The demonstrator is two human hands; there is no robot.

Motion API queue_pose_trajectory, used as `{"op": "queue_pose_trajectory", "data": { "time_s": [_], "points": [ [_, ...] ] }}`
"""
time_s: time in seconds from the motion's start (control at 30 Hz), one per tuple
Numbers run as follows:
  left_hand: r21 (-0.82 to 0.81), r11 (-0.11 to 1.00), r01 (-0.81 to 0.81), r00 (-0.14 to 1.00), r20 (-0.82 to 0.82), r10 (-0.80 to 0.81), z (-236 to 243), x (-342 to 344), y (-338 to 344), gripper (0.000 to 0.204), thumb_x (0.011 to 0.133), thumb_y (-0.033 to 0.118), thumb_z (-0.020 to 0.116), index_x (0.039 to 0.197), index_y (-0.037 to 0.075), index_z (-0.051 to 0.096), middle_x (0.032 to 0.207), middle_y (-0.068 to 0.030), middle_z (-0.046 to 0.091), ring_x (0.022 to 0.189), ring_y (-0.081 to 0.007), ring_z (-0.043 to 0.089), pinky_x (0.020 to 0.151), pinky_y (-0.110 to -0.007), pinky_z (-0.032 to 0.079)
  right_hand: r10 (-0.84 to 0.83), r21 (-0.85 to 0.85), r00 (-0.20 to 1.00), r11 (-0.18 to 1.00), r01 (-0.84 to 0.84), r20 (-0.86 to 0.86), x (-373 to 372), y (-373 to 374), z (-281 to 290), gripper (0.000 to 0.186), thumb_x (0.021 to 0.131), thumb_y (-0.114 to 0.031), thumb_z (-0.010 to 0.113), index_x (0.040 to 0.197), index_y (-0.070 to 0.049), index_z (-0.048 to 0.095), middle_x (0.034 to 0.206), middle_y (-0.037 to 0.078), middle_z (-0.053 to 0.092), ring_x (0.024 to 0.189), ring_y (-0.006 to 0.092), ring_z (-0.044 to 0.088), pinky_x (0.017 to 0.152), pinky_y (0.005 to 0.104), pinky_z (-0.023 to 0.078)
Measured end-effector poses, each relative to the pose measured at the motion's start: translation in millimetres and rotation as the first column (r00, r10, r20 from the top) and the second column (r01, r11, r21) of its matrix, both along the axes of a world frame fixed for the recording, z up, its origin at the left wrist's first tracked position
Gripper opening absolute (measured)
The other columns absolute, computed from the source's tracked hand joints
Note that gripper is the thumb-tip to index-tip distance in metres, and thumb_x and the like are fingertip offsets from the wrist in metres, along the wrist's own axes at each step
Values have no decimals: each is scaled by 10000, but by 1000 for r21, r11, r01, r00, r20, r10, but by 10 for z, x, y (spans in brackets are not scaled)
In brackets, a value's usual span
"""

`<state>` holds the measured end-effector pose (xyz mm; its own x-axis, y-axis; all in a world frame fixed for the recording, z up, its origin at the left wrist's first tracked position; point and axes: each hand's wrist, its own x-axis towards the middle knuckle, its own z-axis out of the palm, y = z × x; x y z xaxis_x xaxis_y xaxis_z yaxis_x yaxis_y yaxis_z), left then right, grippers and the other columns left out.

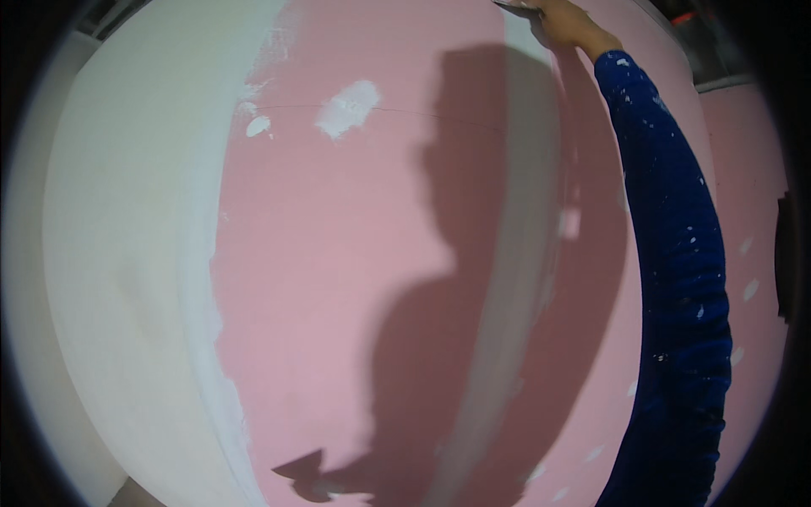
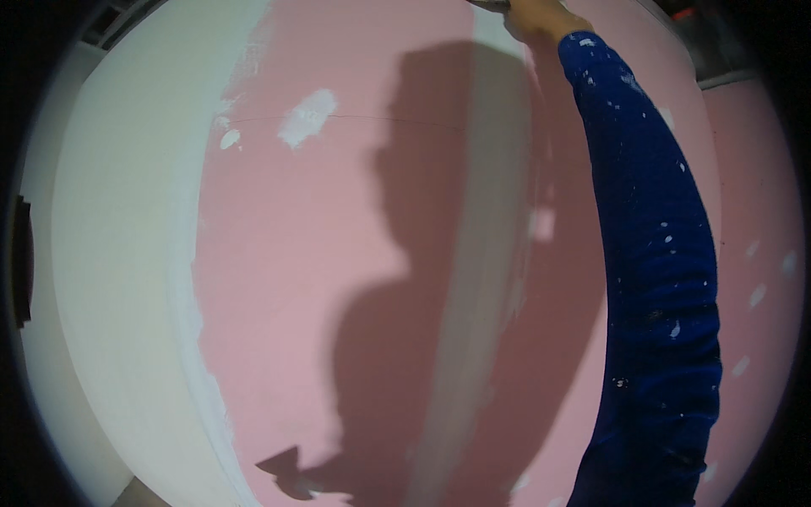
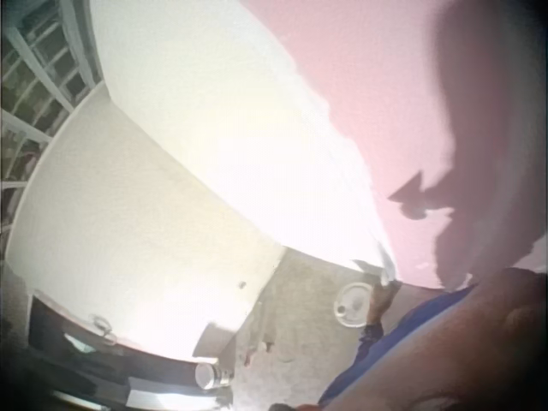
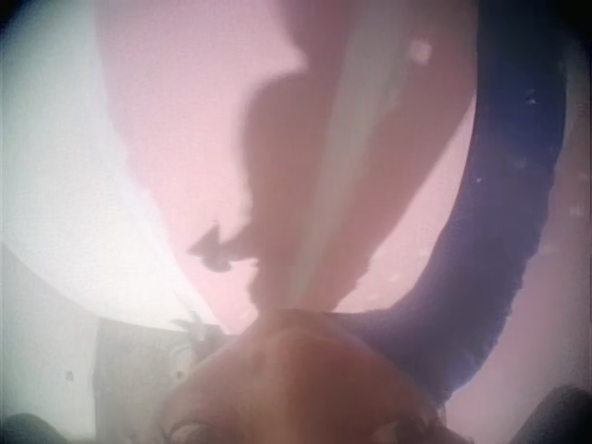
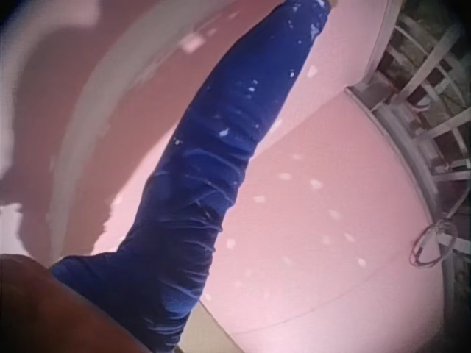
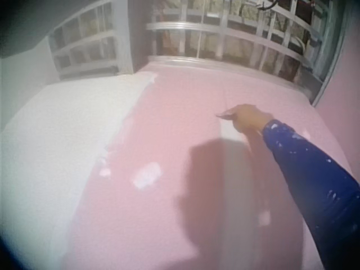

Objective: The person applies white joint compound to a pink wall using a putty knife and hawk. They repeatedly scoop compound from the hawk and spread it in vertical strokes along seams and patches, smoothing the surface.

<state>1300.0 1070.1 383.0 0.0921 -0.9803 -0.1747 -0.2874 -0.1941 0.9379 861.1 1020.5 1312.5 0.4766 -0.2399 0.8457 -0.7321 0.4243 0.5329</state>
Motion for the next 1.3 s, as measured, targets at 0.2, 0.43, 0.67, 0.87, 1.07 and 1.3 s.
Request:
{"op": "queue_pose_trajectory", "data": {
  "time_s": [0.2,0.43,0.67,0.87,1.07,1.3],
  "points": [
    [39,998,45,998,52,-47,108,-128,-221,468,910,378,782,1124,-32,707,879,-121,715,824,-197,646,721,-419,535,51,10,997,999,-51,-56,-172,-32,-308,683,824,-32,506,1422,-338,626,1231,204,697,1044,421,681,938,471,536],
    [15,991,133,981,137,-134,282,-291,-461,440,912,379,771,1071,-28,722,830,-118,710,788,-191,639,708,-422,531,179,-31,970,982,-187,-166,-713,-277,-839,601,915,-15,505,1439,-289,609,1309,136,689,1199,359,642,1025,475,478],
    [-54,976,210,958,211,-194,359,-385,-570,419,913,380,761,1017,-25,737,780,-115,705,751,-185,632,696,-424,526,120,-181,983,973,-145,-142,-864,-104,-1215,624,901,27,486,1449,-250,595,1341,136,673,1196,354,642,987,502,503],
    [-165,966,197,980,69,-188,251,-621,-564,441,909,355,783,1094,-40,722,880,-145,727,817,-198,652,737,-429,544,275,-14,924,957,-289,-267,-690,-324,-184,568,846,3,452,1350,-137,672,1279,220,677,1180,414,634,1049,462,479],
    [6,986,167,986,-1,-167,121,-728,-482,460,899,364,791,1113,-38,723,945,-165,744,875,-215,680,762,-420,558,221,1,964,975,-223,-150,-614,-586,-276,662,842,18,433,1453,-173,604,1338,220,651,1204,406,632,1067,450,475],
    [72,980,187,977,92,-193,20,-557,-379,482,892,379,780,1142,-29,721,944,-200,752,888,-260,711,768,-439,557,-23,-53,989,998,31,144,-919,-725,-842,654,908,16,477,1475,-297,569,1398,94,652,1275,338,607,1067,492,450]
  ]
}}
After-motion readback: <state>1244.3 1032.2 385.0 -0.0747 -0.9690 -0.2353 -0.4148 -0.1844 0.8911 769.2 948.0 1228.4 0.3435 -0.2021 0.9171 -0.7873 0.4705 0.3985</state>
